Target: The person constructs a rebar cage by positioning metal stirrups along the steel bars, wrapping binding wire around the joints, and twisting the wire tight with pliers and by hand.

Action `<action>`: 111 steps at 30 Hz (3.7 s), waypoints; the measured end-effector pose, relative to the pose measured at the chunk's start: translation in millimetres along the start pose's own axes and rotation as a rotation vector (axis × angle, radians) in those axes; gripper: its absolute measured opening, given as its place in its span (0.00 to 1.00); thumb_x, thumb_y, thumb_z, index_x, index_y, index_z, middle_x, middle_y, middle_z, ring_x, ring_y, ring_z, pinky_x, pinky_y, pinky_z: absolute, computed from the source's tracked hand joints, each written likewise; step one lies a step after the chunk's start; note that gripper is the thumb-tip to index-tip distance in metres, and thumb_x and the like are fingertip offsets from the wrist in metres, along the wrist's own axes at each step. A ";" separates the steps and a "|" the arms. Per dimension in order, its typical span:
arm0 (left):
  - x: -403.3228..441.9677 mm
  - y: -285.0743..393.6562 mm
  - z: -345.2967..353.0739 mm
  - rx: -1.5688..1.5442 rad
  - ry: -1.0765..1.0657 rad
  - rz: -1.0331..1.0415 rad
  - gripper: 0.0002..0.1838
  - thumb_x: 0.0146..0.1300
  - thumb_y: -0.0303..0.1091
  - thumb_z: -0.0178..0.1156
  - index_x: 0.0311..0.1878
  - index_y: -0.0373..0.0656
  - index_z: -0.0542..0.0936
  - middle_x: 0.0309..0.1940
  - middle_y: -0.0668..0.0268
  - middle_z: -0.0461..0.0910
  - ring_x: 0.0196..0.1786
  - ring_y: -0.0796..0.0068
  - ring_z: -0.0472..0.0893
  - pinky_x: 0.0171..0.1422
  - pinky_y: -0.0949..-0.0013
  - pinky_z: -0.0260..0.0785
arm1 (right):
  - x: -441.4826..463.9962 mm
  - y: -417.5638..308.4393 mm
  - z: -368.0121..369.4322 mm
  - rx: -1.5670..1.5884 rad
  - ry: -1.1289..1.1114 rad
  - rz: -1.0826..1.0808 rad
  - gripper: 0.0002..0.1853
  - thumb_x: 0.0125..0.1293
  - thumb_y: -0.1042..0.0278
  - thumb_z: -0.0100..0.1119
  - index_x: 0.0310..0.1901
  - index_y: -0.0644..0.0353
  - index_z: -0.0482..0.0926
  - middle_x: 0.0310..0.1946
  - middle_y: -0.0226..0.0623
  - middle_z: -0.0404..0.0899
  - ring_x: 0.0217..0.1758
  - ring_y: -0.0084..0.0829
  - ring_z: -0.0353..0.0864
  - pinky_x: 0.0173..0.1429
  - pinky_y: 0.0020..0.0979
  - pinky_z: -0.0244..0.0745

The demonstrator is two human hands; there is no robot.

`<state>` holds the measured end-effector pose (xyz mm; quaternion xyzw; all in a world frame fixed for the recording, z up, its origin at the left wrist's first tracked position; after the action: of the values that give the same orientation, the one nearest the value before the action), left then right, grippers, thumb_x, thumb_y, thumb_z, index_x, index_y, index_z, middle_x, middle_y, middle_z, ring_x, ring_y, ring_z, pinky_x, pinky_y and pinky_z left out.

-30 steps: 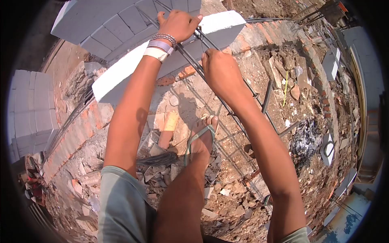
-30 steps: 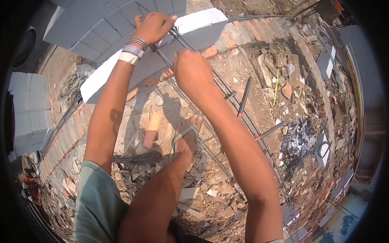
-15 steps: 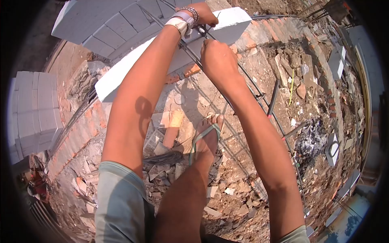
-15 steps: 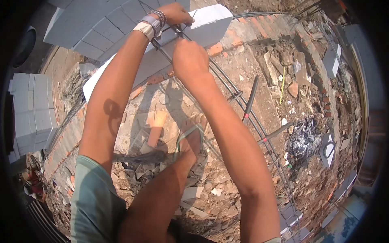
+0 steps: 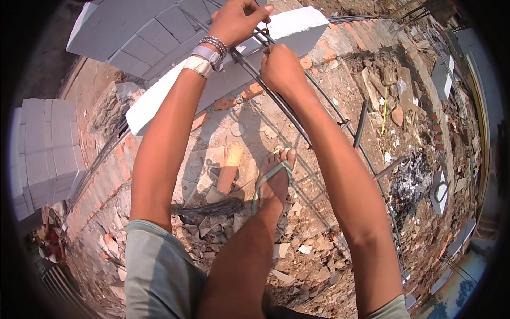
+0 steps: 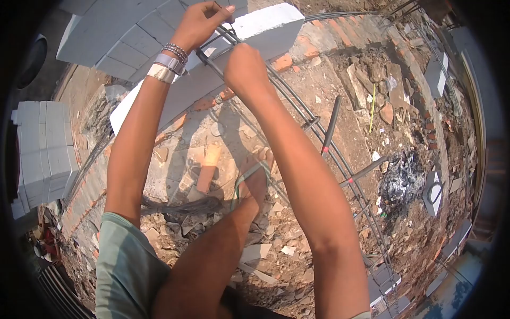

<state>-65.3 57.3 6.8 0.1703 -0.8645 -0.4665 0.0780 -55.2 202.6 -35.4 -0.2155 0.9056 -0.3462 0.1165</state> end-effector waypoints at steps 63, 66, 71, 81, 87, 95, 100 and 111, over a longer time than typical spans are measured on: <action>-22.8 37.3 -23.2 0.598 -0.005 0.736 0.07 0.59 0.32 0.65 0.39 0.43 0.88 0.36 0.58 0.85 0.41 0.57 0.84 0.47 0.58 0.75 | -4.8 2.1 8.2 0.161 0.186 -0.099 0.17 0.68 0.67 0.46 0.39 0.73 0.82 0.36 0.66 0.82 0.45 0.64 0.82 0.55 0.52 0.77; -32.3 38.5 -24.5 0.528 0.082 0.697 0.07 0.61 0.33 0.66 0.40 0.43 0.88 0.36 0.59 0.85 0.41 0.56 0.84 0.46 0.59 0.75 | -8.8 -2.0 5.1 0.165 0.208 -0.090 0.17 0.68 0.68 0.47 0.41 0.74 0.82 0.37 0.67 0.82 0.45 0.64 0.82 0.55 0.51 0.77; -24.8 21.1 -23.8 0.509 0.152 0.730 0.08 0.61 0.33 0.67 0.39 0.41 0.87 0.37 0.58 0.84 0.41 0.55 0.83 0.47 0.58 0.74 | -2.3 3.9 9.7 0.169 0.259 -0.167 0.16 0.68 0.70 0.47 0.42 0.75 0.81 0.37 0.68 0.82 0.46 0.64 0.82 0.55 0.52 0.77; 5.9 -27.7 -33.9 0.677 -0.299 0.661 0.11 0.64 0.36 0.66 0.47 0.44 0.87 0.46 0.61 0.84 0.51 0.59 0.81 0.55 0.57 0.73 | -0.7 5.1 10.1 0.157 0.203 -0.153 0.16 0.67 0.71 0.45 0.42 0.75 0.81 0.37 0.67 0.82 0.46 0.64 0.81 0.55 0.53 0.77; 35.7 -35.8 -35.7 -0.004 -0.442 0.261 0.20 0.67 0.37 0.64 0.59 0.39 0.80 0.52 0.58 0.82 0.57 0.63 0.80 0.63 0.58 0.72 | 0.2 3.7 10.3 0.186 0.213 -0.112 0.16 0.67 0.69 0.46 0.40 0.73 0.83 0.37 0.66 0.82 0.46 0.63 0.82 0.55 0.52 0.77; 29.8 -9.9 -25.9 -0.398 -0.609 0.461 0.20 0.70 0.41 0.62 0.56 0.34 0.79 0.53 0.51 0.80 0.56 0.59 0.80 0.62 0.54 0.74 | -0.3 4.7 10.9 0.146 0.152 -0.061 0.16 0.67 0.68 0.47 0.36 0.71 0.83 0.36 0.65 0.83 0.45 0.63 0.83 0.54 0.51 0.78; 25.2 -15.2 -32.2 -0.451 -0.640 0.303 0.18 0.71 0.41 0.60 0.55 0.36 0.82 0.56 0.53 0.80 0.55 0.61 0.80 0.63 0.54 0.74 | -3.0 4.6 10.8 0.169 0.188 -0.107 0.15 0.68 0.69 0.47 0.36 0.72 0.82 0.36 0.64 0.83 0.44 0.63 0.83 0.53 0.51 0.78; 48.9 -28.4 -8.9 1.281 -0.278 1.236 0.20 0.66 0.27 0.52 0.62 0.47 0.68 0.54 0.59 0.77 0.56 0.56 0.78 0.66 0.60 0.71 | -5.0 3.6 8.3 0.229 0.168 -0.058 0.13 0.70 0.70 0.49 0.41 0.72 0.81 0.39 0.63 0.83 0.47 0.60 0.83 0.54 0.50 0.78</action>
<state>-101.8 18.0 -13.1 -0.3721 -0.8978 0.2134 0.0997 -48.9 202.5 -43.7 -0.1970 0.8602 -0.4673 0.0541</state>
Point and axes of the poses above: each hand's wrist, its own x-axis towards the middle knuckle, its own z-axis out of the palm, y = z × x, the point moved 4 cm from there along x, towards the middle knuckle
